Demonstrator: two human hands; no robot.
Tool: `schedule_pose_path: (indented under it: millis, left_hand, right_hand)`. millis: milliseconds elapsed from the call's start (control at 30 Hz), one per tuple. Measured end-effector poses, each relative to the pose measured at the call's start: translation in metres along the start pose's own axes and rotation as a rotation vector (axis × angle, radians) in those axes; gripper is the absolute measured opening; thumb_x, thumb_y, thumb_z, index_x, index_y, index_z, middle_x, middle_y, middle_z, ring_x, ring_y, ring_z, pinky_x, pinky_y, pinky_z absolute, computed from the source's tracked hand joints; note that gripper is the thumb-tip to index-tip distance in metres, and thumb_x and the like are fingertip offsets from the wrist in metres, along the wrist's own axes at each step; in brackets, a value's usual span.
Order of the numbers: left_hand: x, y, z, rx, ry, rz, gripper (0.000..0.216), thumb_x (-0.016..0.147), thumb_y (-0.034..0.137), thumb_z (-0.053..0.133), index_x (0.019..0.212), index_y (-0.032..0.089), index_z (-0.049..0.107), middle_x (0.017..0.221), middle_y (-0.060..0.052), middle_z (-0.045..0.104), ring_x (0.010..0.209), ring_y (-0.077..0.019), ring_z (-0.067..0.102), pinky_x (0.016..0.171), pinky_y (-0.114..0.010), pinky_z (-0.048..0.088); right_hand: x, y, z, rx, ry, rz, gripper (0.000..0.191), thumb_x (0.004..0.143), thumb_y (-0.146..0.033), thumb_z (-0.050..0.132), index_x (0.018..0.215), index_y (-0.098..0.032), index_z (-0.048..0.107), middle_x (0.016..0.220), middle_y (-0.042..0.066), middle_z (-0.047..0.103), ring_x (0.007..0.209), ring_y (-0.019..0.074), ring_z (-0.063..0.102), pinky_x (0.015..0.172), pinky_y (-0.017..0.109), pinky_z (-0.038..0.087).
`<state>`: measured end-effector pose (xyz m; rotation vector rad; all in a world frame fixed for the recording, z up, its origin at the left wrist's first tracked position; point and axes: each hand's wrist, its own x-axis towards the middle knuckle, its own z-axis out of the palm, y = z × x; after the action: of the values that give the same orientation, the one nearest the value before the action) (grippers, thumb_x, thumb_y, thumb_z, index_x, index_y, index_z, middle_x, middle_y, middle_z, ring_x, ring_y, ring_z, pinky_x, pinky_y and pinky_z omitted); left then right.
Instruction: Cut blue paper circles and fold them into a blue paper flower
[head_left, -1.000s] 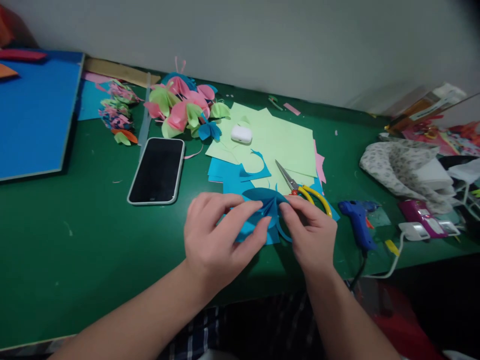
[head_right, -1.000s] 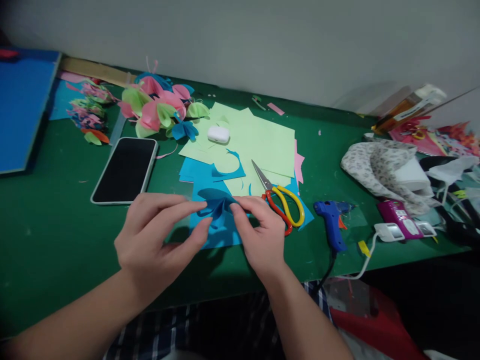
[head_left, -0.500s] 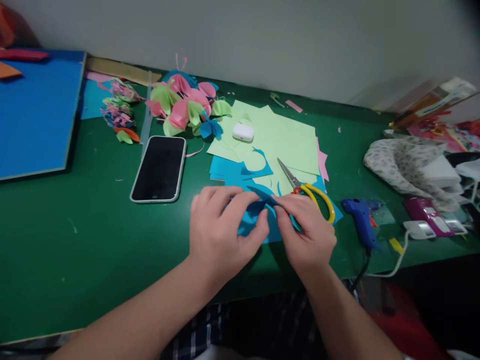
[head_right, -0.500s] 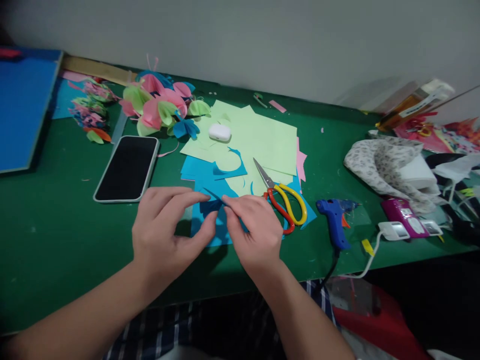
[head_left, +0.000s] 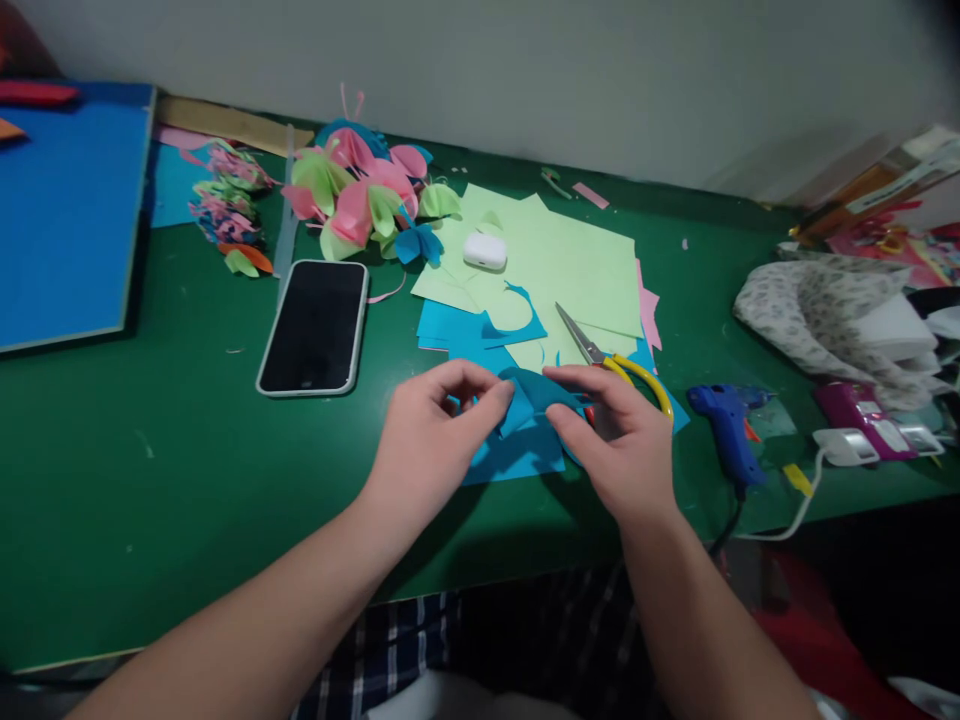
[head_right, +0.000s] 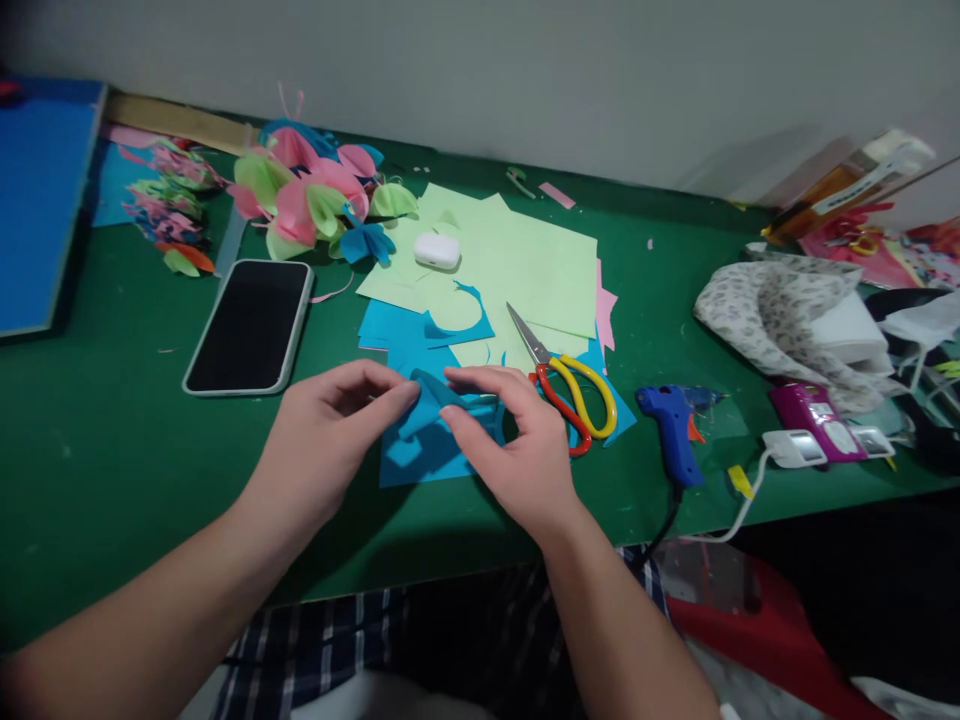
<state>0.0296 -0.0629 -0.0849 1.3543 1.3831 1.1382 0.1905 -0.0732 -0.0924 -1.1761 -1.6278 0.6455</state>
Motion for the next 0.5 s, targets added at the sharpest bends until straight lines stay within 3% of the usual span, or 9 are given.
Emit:
schedule_pose_path:
  millis: [133,333,500]
  left_hand:
    - [0.0034,-0.0027,0.0005,-0.165,-0.012,-0.12,0.018,0.073,0.025,0.065,0.058,0.019,0.058,0.054,0.004,0.051,0.05,-0.009,0.043,0.044,-0.022,0.035]
    - [0.0031,0.001,0.0007,-0.222,-0.045,-0.193,0.024,0.072,0.022,0.064,0.052,0.018,0.052,0.05,0.005,0.044,0.048,-0.0076,0.039,0.044,-0.021,0.031]
    - [0.0023,0.0018,0.0005,-0.256,-0.068,-0.292,0.028,0.074,0.027,0.066,0.054,0.017,0.049,0.053,0.006,0.042,0.052,-0.0064,0.036,0.046,-0.019,0.029]
  right_hand:
    - [0.0012,0.0042,-0.0006,0.077,-0.036,0.062,0.018,0.076,-0.018,0.068,0.093,-0.025,0.069,0.092,0.0,0.071,0.086,0.0161,0.068,0.078,0.03,0.057]
    - [0.002,0.0014,0.0012,0.121,-0.009,0.141,0.01,0.074,-0.019,0.068,0.082,-0.022,0.071,0.084,-0.001,0.073,0.078,0.017,0.069,0.067,0.028,0.059]
    - [0.0008,-0.0005,0.003,0.134,0.001,0.19,0.007,0.076,-0.022,0.068,0.081,-0.023,0.072,0.084,-0.001,0.074,0.076,0.0168,0.069,0.067,0.028,0.059]
